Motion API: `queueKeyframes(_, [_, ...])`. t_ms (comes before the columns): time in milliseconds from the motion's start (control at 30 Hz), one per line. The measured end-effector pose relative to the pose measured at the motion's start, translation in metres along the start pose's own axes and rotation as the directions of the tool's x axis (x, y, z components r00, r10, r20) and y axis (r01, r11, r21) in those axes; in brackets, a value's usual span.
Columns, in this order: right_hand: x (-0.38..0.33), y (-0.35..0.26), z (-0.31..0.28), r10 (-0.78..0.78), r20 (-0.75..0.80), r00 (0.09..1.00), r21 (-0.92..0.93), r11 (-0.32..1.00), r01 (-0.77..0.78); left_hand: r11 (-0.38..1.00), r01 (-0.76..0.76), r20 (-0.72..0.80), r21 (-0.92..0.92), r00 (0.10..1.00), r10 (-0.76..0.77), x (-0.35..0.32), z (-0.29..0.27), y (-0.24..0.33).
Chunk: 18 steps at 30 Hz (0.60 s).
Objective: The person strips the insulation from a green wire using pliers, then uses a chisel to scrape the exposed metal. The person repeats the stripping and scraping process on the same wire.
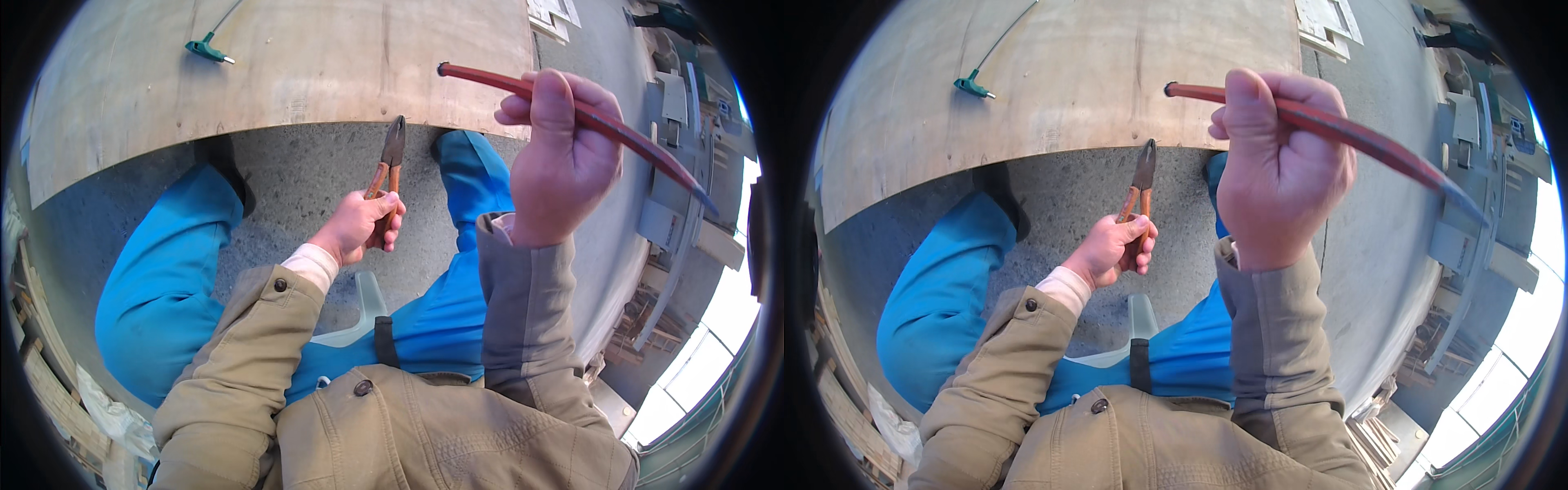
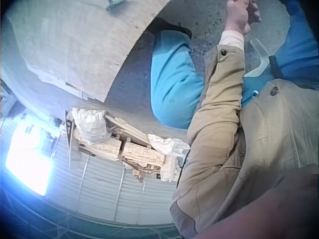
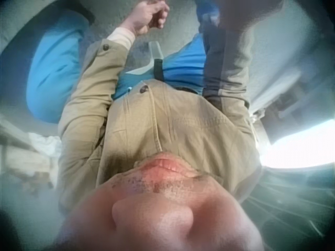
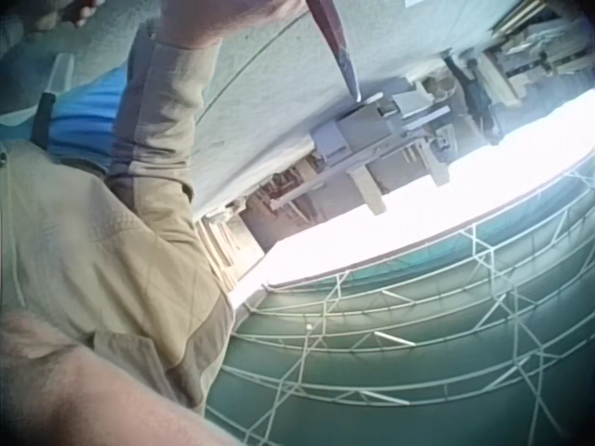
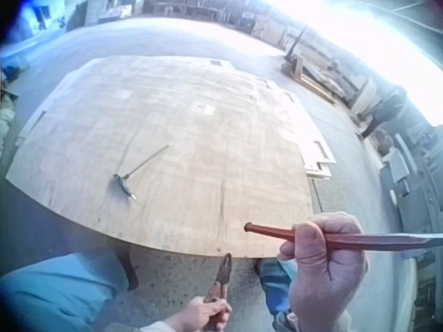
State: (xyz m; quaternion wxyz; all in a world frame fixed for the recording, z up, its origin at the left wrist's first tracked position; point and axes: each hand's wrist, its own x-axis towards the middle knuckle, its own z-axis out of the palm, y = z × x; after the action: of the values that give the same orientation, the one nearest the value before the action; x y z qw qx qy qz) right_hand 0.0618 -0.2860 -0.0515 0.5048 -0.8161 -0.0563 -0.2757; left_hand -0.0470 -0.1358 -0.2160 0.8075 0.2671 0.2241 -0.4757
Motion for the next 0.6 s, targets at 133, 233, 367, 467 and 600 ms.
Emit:
queueKeyframes(133, [-0.016, 0.024, 0.022, 0.137, 0.331, 0.934, -0.237, 0.970, -0.058, 0.999, 0.026, -0.044, 0.019, 0.999, -0.025, 0.000, 0.002, 0.003])
queueKeyframes(233, [-0.009, 0.029, 0.019, 0.265, 0.276, 0.924, -0.285, 0.941, -0.184, 1.000, -0.005, -0.028, 0.008, 1.000, 0.005, -0.001, 0.004, 0.001])
queueKeyframes(367, [0.005, 0.016, 0.002, 0.076, 0.073, 0.994, 0.029, 0.996, -0.079, 1.000, -0.013, -0.006, 0.004, 1.000, 0.013, 0.000, 0.002, -0.001])
queueKeyframes(467, [-0.010, 0.025, 0.028, 0.148, 0.246, 0.958, -0.137, 0.984, -0.117, 1.000, -0.011, -0.005, 0.004, 1.000, 0.011, 0.001, -0.001, 0.000])
queueKeyframes(600, [-0.018, 0.033, 0.031, 0.281, 0.258, 0.924, -0.261, 0.941, -0.214, 1.000, -0.004, -0.038, 0.021, 0.999, 0.005, -0.001, -0.002, 0.002])
